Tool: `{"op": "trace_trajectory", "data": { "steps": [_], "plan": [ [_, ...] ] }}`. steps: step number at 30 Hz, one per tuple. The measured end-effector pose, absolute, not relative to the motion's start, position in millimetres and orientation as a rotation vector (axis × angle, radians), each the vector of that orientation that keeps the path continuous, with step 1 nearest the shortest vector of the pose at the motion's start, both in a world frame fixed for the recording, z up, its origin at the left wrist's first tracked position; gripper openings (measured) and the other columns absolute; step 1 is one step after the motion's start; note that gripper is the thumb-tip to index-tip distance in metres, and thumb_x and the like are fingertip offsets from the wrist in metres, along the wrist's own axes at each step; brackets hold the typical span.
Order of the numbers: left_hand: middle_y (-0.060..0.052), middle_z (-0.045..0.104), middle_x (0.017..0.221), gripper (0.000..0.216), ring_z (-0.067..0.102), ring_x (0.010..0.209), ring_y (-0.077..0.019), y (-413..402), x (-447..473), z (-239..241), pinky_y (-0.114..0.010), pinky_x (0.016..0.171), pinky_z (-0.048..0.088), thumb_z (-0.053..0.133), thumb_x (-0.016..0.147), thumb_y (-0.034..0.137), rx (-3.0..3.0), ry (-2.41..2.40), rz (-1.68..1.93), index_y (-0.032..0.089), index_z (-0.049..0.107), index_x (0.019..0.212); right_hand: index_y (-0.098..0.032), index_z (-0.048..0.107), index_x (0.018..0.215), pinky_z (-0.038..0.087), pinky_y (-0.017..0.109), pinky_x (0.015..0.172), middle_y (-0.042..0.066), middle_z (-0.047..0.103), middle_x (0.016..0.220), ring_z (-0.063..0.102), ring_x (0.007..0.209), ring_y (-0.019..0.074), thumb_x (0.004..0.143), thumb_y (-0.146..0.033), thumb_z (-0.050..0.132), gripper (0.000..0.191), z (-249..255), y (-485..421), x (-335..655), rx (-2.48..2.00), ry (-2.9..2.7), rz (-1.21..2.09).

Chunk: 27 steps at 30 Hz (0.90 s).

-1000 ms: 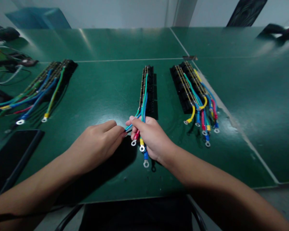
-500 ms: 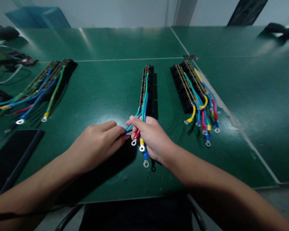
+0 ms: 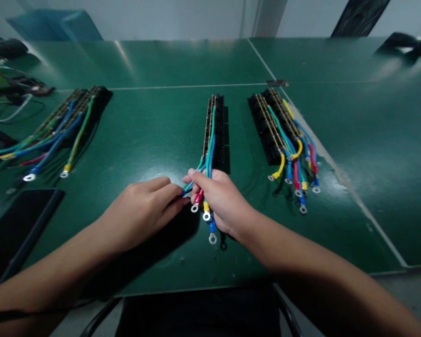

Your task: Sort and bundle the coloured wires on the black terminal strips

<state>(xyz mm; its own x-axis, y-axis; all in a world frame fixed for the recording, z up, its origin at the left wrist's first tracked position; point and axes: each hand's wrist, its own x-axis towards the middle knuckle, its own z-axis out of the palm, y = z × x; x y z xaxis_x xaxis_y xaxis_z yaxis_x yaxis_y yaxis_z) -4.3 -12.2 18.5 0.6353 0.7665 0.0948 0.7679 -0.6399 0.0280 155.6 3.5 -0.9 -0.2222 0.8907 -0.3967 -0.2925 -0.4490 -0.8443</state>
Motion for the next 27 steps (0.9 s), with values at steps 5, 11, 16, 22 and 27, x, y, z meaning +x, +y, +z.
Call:
{"op": "trace_trajectory", "data": {
  "steps": [5, 11, 16, 22, 27],
  "plan": [
    [-0.003, 0.054, 0.074, 0.027, 0.053, 0.061, -0.0141, -12.6, -5.3, 18.8, -0.026, 0.056, 0.042, 0.039, 0.096, 0.028, -2.84, -1.31, -0.142, 0.015, 0.059, 0.084, -0.012, 0.064, 0.081, 0.034, 0.02, 0.045, -0.003, 0.05, 0.052, 0.045, 0.045, 0.007, 0.084, -0.032, 0.061, 0.021, -1.0, 3.4, 156.1, -1.171, -0.819, 1.779],
    [-0.002, 0.052, 0.073, 0.023, 0.047, 0.056, -0.0125, -13.3, -6.9, 21.1, -0.025, 0.053, 0.038, 0.039, 0.095, 0.021, -2.842, -1.263, -0.102, 0.014, 0.058, 0.086, -0.012, 0.064, 0.081, 0.035, 0.021, 0.045, -0.003, 0.05, 0.052, 0.046, 0.045, 0.0077, 0.082, -0.034, 0.063, 0.022, -0.7, 3.1, 156.6, -1.164, -0.828, 1.791],
    [-0.002, 0.052, 0.071, 0.028, 0.051, 0.059, -0.0134, -12.7, -4.8, 20.5, -0.025, 0.056, 0.04, 0.04, 0.096, 0.027, -2.857, -1.299, -0.176, 0.014, 0.059, 0.081, -0.012, 0.064, 0.08, 0.035, 0.02, 0.045, -0.003, 0.05, 0.052, 0.045, 0.045, 0.0071, 0.083, -0.031, 0.062, 0.02, -0.3, 3.0, 156.0, -1.16, -0.801, 1.797],
    [-0.002, 0.054, 0.073, 0.024, 0.053, 0.06, -0.0146, -12.5, -4.8, 17.9, -0.026, 0.054, 0.04, 0.045, 0.094, 0.031, -2.863, -1.329, -0.201, 0.015, 0.06, 0.084, -0.011, 0.064, 0.08, 0.034, 0.019, 0.045, -0.003, 0.049, 0.052, 0.045, 0.045, 0.0064, 0.084, -0.03, 0.061, 0.02, -0.5, 2.8, 156.0, -1.163, -0.795, 1.791],
    [-0.002, 0.052, 0.07, 0.028, 0.051, 0.058, -0.0141, -12.5, -5.2, 18.2, -0.026, 0.055, 0.039, 0.04, 0.095, 0.027, -2.855, -1.284, -0.213, 0.015, 0.059, 0.079, -0.011, 0.063, 0.081, 0.033, 0.019, 0.044, -0.003, 0.05, 0.052, 0.046, 0.045, 0.0064, 0.084, -0.031, 0.061, 0.02, -0.5, 3.1, 156.1, -1.165, -0.805, 1.792]
  ]
}}
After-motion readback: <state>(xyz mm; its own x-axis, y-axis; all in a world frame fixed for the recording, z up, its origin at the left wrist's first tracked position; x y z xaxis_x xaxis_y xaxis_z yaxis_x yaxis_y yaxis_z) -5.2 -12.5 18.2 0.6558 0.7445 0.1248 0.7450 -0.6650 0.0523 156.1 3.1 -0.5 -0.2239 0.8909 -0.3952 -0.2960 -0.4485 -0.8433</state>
